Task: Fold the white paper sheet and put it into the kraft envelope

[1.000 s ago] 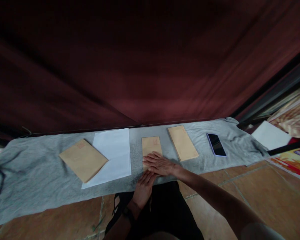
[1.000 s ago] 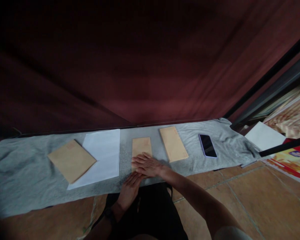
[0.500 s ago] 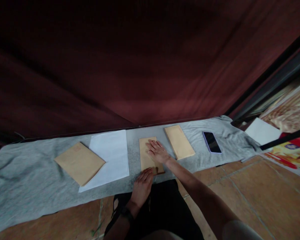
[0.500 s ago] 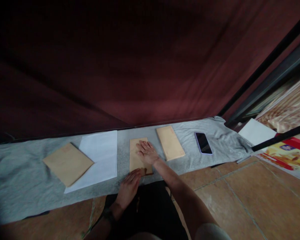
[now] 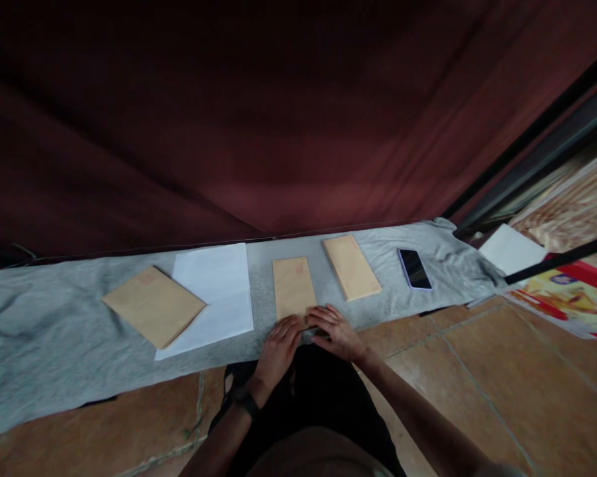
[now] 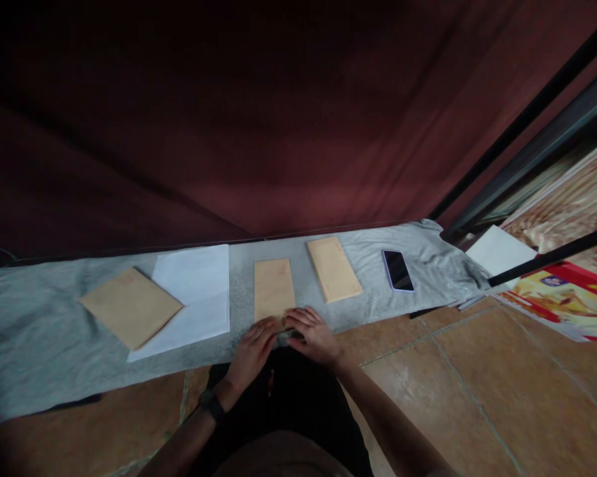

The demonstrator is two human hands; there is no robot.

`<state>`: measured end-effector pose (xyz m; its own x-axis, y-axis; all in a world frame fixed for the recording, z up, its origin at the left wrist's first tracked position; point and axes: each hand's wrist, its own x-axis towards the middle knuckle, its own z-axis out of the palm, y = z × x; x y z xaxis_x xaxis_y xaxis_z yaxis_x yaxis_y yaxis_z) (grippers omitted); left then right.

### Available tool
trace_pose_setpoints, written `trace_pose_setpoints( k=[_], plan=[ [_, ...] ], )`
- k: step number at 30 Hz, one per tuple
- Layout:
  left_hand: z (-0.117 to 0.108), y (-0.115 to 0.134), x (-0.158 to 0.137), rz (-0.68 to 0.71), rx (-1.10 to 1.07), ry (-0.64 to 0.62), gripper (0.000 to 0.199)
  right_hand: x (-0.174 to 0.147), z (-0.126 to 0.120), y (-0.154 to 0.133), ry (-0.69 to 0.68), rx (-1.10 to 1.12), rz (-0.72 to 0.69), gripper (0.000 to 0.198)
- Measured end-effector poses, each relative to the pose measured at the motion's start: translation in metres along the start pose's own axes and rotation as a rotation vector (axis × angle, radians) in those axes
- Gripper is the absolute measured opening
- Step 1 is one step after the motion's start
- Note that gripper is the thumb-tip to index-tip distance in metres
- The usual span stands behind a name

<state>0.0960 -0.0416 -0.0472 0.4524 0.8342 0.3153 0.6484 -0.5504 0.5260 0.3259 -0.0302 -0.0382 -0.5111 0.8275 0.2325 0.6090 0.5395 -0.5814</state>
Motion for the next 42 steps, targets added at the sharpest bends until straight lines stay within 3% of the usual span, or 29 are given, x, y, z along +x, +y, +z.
trace_pose_setpoints(
  k=[2, 7, 10, 15, 18, 24, 28, 32, 36, 40, 42],
  plan=[
    [0.002, 0.001, -0.005, -0.074, -0.04, 0.064, 0.034, -0.005, 0.005, -0.006, 0.026, -0.003, 0.026, 0.039],
    [0.011, -0.002, -0.008, -0.445, -0.288, 0.316, 0.05, -0.001, 0.022, -0.01, 0.174, 0.0, 0.123, 0.029],
    [0.013, -0.009, 0.003, -0.61, -0.465, 0.319, 0.054, 0.002, 0.028, -0.01, 0.237, -0.001, 0.143, 0.025],
    [0.008, -0.021, 0.021, -0.825, -0.474, 0.322, 0.053, 0.005, 0.031, -0.011, 0.283, 0.006, 0.155, 0.021],
    [0.003, -0.026, 0.03, -0.886, -0.497, 0.31, 0.049, 0.005, 0.034, -0.013, 0.322, 0.014, 0.179, 0.021],
    [-0.011, -0.024, 0.052, -0.889, -0.651, 0.245, 0.016, -0.002, 0.035, -0.019, 0.306, 0.001, 0.135, 0.031],
    [-0.022, -0.003, 0.059, -0.845, -0.771, 0.23, 0.023, -0.003, 0.032, -0.033, 0.303, -0.146, 0.137, 0.059],
    [-0.033, 0.028, 0.063, -0.79, -0.842, 0.231, 0.026, 0.009, 0.024, -0.052, 0.342, -0.182, 0.17, 0.063],
    [-0.043, 0.048, 0.067, -0.72, -1.037, 0.3, 0.035, 0.027, 0.01, -0.065, 0.517, 0.221, 0.292, 0.045],
    [-0.043, 0.039, 0.066, -0.89, -1.195, 0.467, 0.038, 0.047, -0.003, -0.074, 0.787, 0.995, 0.506, 0.032],
    [-0.038, 0.03, 0.064, -0.974, -1.23, 0.477, 0.039, 0.053, -0.004, -0.078, 0.827, 1.322, 0.572, 0.036]
  ],
)
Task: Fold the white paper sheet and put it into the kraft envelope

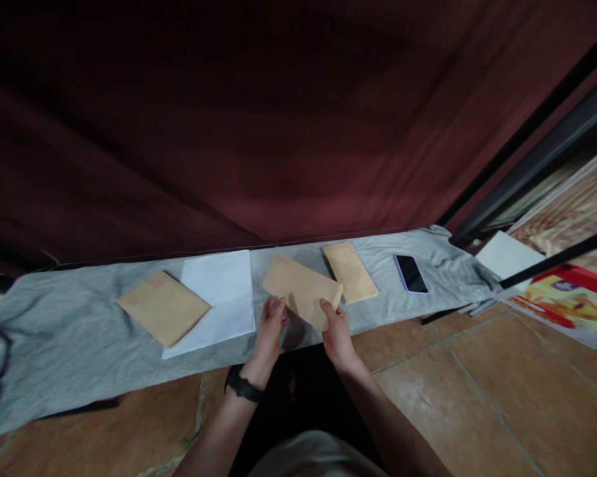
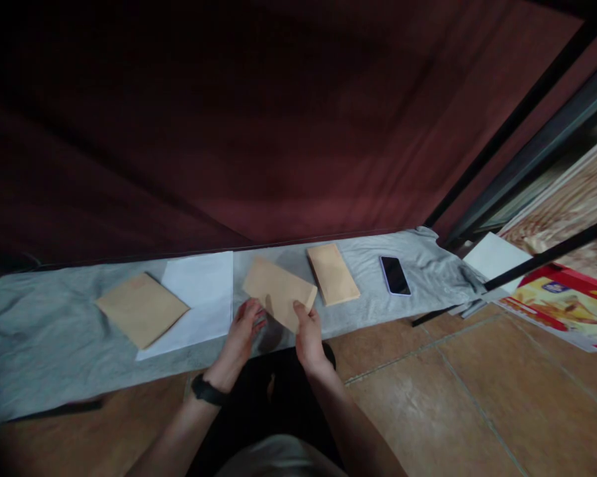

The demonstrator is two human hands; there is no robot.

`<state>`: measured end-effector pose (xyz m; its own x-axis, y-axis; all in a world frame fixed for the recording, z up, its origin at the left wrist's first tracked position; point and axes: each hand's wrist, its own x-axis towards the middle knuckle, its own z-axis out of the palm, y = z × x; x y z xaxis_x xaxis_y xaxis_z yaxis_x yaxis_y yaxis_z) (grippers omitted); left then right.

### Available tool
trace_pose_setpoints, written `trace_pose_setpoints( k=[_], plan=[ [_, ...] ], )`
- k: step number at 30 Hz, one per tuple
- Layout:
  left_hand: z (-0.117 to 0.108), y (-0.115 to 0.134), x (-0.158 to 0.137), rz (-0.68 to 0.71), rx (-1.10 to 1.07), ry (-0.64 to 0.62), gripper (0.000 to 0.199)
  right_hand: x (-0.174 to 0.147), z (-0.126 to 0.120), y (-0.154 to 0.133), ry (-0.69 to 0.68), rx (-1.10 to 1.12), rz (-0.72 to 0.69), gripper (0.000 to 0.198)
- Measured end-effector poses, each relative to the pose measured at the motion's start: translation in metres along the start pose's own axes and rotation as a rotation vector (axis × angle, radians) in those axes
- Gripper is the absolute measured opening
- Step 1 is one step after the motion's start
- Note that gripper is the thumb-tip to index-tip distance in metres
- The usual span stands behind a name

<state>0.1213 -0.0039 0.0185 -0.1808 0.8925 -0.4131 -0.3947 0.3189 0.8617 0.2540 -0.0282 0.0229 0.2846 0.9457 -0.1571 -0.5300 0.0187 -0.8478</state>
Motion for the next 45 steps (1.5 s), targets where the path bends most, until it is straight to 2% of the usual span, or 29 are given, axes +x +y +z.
trace_pose_setpoints(
  k=[2, 5, 8, 10, 11, 13, 15, 17, 19, 22, 25, 27, 29, 31, 37, 45],
  plan=[
    [-0.003, -0.006, 0.007, -0.027, -0.022, -0.023, 0.039, -0.001, 0.002, 0.004, 0.008, 0.141, 0.114, 0.039],
    [-0.006, -0.01, 0.017, 0.036, -0.03, -0.03, 0.04, -0.004, -0.007, 0.019, 0.004, 0.195, 0.224, 0.039],
    [-0.01, -0.005, 0.031, 0.107, 0.034, -0.044, 0.046, -0.004, -0.027, 0.037, 0.046, 0.149, 0.284, 0.039],
    [-0.014, 0.002, 0.041, 0.114, 0.083, -0.093, 0.049, -0.002, -0.043, 0.046, 0.134, 0.043, 0.25, 0.039],
    [-0.016, 0.004, 0.047, 0.114, 0.111, -0.123, 0.05, 0.0, -0.05, 0.049, 0.173, -0.059, 0.19, 0.042],
    [-0.018, 0.008, 0.058, 0.11, 0.164, -0.16, 0.052, 0.003, -0.062, 0.051, 0.178, -0.362, -0.038, 0.044],
    [-0.02, 0.009, 0.068, 0.123, 0.239, -0.171, 0.053, 0.006, -0.069, 0.05, 0.058, -0.736, -0.32, 0.044],
    [-0.02, 0.008, 0.077, 0.169, 0.361, -0.133, 0.052, 0.007, -0.072, 0.048, -0.142, -1.065, -0.539, 0.044],
    [-0.021, 0.005, 0.083, 0.241, 0.541, -0.068, 0.052, 0.006, -0.07, 0.048, -0.315, -1.291, -0.653, 0.046],
    [-0.023, 0.001, 0.084, 0.343, 0.752, 0.04, 0.057, 0.003, -0.067, 0.052, -0.416, -1.476, -0.722, 0.048],
    [-0.022, -0.002, 0.084, 0.57, 0.938, 0.04, 0.055, 0.001, -0.066, 0.056, -0.412, -1.528, -0.74, 0.049],
    [-0.018, -0.004, 0.09, 0.758, 1.102, -0.09, 0.051, 0.0, -0.067, 0.056, -0.419, -1.53, -0.74, 0.05],
    [-0.01, -0.004, 0.103, 0.855, 1.238, -0.261, 0.052, 0.001, -0.067, 0.056, -0.429, -1.528, -0.738, 0.05],
    [-0.002, -0.003, 0.12, 0.872, 1.343, -0.371, 0.055, 0.001, -0.067, 0.055, -0.437, -1.532, -0.737, 0.051],
    [0.014, 0.001, 0.157, 0.886, 1.487, -0.527, 0.057, 0.001, -0.066, 0.054, -0.434, -1.555, -0.728, 0.055],
    [0.015, -0.009, 0.157, 0.874, 1.468, -0.594, 0.059, 0.001, -0.066, 0.052, -0.455, -1.551, -0.71, 0.057]
  ],
)
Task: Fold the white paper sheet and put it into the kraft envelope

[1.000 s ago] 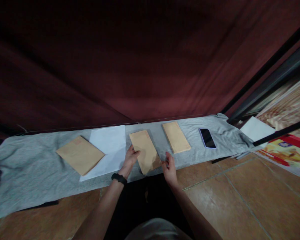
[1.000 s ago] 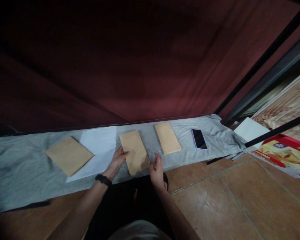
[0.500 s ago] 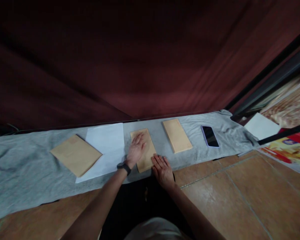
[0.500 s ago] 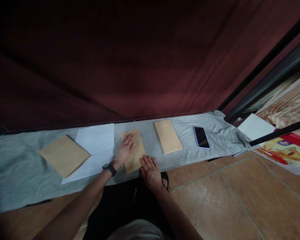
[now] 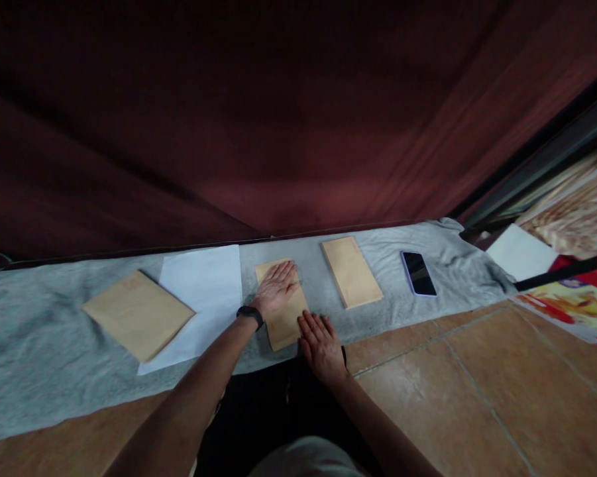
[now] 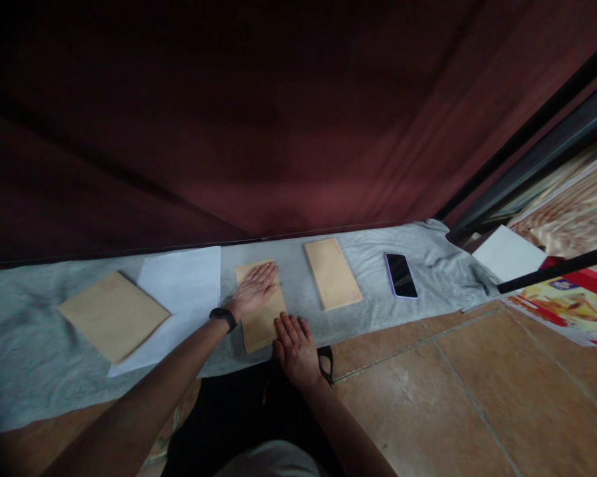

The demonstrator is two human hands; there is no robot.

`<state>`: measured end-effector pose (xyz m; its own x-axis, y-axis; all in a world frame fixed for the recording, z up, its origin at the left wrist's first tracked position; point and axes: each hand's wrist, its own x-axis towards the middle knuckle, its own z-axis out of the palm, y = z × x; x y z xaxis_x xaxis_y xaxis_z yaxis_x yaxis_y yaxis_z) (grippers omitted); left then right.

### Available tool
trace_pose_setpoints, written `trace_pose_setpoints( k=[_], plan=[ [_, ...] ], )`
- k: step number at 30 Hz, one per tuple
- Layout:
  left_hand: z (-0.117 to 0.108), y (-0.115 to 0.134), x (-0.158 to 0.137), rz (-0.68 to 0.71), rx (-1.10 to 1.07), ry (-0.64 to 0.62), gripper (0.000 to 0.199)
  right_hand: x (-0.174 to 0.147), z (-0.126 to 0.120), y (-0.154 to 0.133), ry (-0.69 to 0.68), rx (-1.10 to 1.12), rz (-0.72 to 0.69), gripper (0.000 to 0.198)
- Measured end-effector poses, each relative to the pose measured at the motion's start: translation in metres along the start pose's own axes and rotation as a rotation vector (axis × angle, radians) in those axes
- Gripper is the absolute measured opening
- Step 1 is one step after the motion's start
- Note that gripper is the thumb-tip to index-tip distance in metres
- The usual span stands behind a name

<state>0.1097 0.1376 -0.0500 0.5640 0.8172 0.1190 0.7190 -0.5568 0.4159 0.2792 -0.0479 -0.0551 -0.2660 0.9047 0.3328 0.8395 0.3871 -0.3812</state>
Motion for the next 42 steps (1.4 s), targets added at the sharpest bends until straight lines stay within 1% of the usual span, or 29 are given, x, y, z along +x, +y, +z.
trace_pose_setpoints(
  k=[3, 7, 13, 18, 21, 24, 26, 28, 31, 33, 36, 38, 40, 42],
  plan=[
    [0.002, 0.004, -0.007, 0.008, -0.017, -0.016, 0.059, 0.0, 0.0, 0.0, 0.011, 0.005, -0.001, 0.057],
    [0.004, 0.01, -0.019, 0.038, -0.027, -0.035, 0.059, 0.0, 0.002, -0.001, 0.024, 0.008, 0.001, 0.052],
    [0.007, 0.026, -0.049, 0.092, -0.038, -0.067, 0.059, -0.005, 0.005, 0.0, 0.088, 0.05, 0.035, 0.044],
    [0.005, 0.05, -0.078, 0.125, -0.049, -0.114, 0.056, -0.01, 0.011, 0.005, 0.153, 0.075, 0.02, 0.051],
    [0.004, 0.063, -0.096, 0.165, -0.051, -0.117, 0.055, -0.011, 0.015, 0.007, 0.172, 0.081, 0.018, 0.054],
    [0.006, 0.072, -0.116, 0.202, -0.035, -0.112, 0.056, -0.01, 0.018, 0.009, 0.188, 0.099, 0.021, 0.056],
    [0.009, 0.076, -0.13, 0.199, -0.021, -0.107, 0.055, -0.01, 0.019, 0.01, 0.196, 0.115, 0.037, 0.056],
    [0.013, 0.077, -0.143, 0.145, -0.016, -0.066, 0.055, -0.01, 0.02, 0.01, 0.209, 0.128, 0.077, 0.054],
    [0.02, 0.077, -0.16, -0.032, -0.022, 0.103, 0.056, -0.008, 0.02, 0.009, 0.263, 0.138, 0.156, 0.049],
    [0.024, 0.077, -0.166, -0.115, -0.033, 0.192, 0.055, -0.006, 0.02, 0.007, 0.305, 0.158, 0.204, 0.042],
    [0.026, 0.078, -0.168, -0.14, -0.056, 0.227, 0.051, 0.002, 0.018, 0.002, 0.359, 0.222, 0.275, 0.031],
    [0.026, 0.079, -0.167, -0.154, -0.07, 0.249, 0.05, 0.009, 0.016, 0.0, 0.397, 0.302, 0.35, 0.023],
    [0.026, 0.08, -0.165, -0.162, -0.079, 0.276, 0.049, 0.017, 0.014, -0.001, 0.4, 0.463, 0.457, 0.015],
    [0.028, 0.08, -0.165, -0.157, -0.079, 0.297, 0.049, 0.023, 0.011, 0.0, 0.36, 0.645, 0.545, 0.011]
  ],
)
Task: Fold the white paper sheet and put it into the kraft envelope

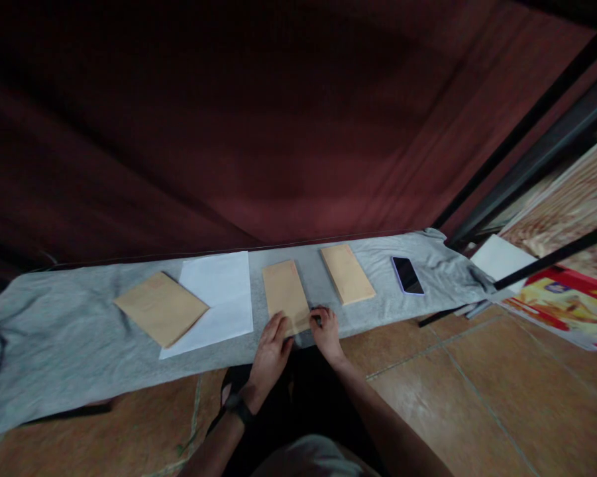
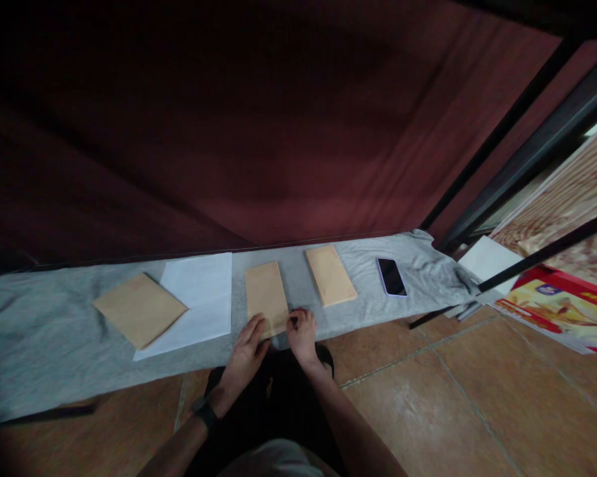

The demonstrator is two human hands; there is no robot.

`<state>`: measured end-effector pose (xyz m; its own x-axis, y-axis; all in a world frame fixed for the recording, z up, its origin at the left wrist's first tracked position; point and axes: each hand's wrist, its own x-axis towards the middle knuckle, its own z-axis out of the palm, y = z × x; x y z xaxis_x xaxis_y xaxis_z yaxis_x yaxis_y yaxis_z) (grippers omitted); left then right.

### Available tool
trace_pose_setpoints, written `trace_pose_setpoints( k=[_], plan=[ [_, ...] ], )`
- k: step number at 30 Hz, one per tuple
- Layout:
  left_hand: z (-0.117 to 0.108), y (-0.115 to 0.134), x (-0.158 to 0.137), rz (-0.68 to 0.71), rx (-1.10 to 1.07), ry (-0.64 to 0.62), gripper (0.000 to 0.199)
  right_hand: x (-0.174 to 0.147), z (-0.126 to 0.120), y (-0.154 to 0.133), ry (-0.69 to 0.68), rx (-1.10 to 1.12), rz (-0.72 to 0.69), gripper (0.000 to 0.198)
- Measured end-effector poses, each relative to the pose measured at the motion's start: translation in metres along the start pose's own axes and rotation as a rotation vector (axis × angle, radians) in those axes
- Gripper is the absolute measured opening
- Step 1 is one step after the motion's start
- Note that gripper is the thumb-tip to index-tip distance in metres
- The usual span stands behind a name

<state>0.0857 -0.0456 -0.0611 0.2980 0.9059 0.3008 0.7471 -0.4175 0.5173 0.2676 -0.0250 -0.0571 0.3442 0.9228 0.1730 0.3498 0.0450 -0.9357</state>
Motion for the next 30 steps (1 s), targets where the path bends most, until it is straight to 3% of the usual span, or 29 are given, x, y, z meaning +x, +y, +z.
trace_pose_setpoints(
  k=[2, 6, 10, 13, 17, 21, 23, 25, 30],
  plan=[
    [0.001, 0.002, 0.001, 0.0, 0.006, 0.022, 0.053, 0.004, 0.001, -0.004, -0.058, 0.094, 0.074, 0.012],
    [-0.004, 0.016, 0.009, -0.046, 0.085, 0.075, 0.062, 0.006, 0.007, -0.022, -0.133, 0.225, 0.091, 0.023],
    [-0.021, 0.037, 0.029, -0.125, 0.208, 0.099, 0.063, 0.005, 0.014, -0.054, -0.295, 0.464, 0.122, 0.03],
    [-0.039, 0.042, 0.048, -0.244, 0.176, 0.132, 0.057, 0.007, 0.018, -0.071, -0.364, 0.47, 0.068, 0.029],
    [-0.059, 0.039, 0.068, -0.568, -0.231, 0.351, 0.033, 0.01, 0.013, -0.068, -0.257, 0.35, -0.012, 0.029],
    [-0.052, 0.045, 0.067, -0.784, -1.041, 0.574, 0.024, 0.009, 0.003, -0.046, -0.158, 0.271, -0.015, 0.03],
    [-0.038, 0.052, 0.06, -0.888, -1.36, 0.573, 0.028, 0.007, -0.001, -0.034, -0.175, 0.27, -0.015, 0.031],
    [-0.02, 0.059, 0.053, -0.995, -1.524, 0.517, 0.028, 0.004, -0.003, -0.022, -0.218, 0.285, 0.005, 0.032],
    [0.002, 0.064, 0.039, -1.12, -1.581, 0.331, 0.024, -0.001, -0.01, 0.001, -0.291, 0.296, 0.03, 0.031]
  ],
)
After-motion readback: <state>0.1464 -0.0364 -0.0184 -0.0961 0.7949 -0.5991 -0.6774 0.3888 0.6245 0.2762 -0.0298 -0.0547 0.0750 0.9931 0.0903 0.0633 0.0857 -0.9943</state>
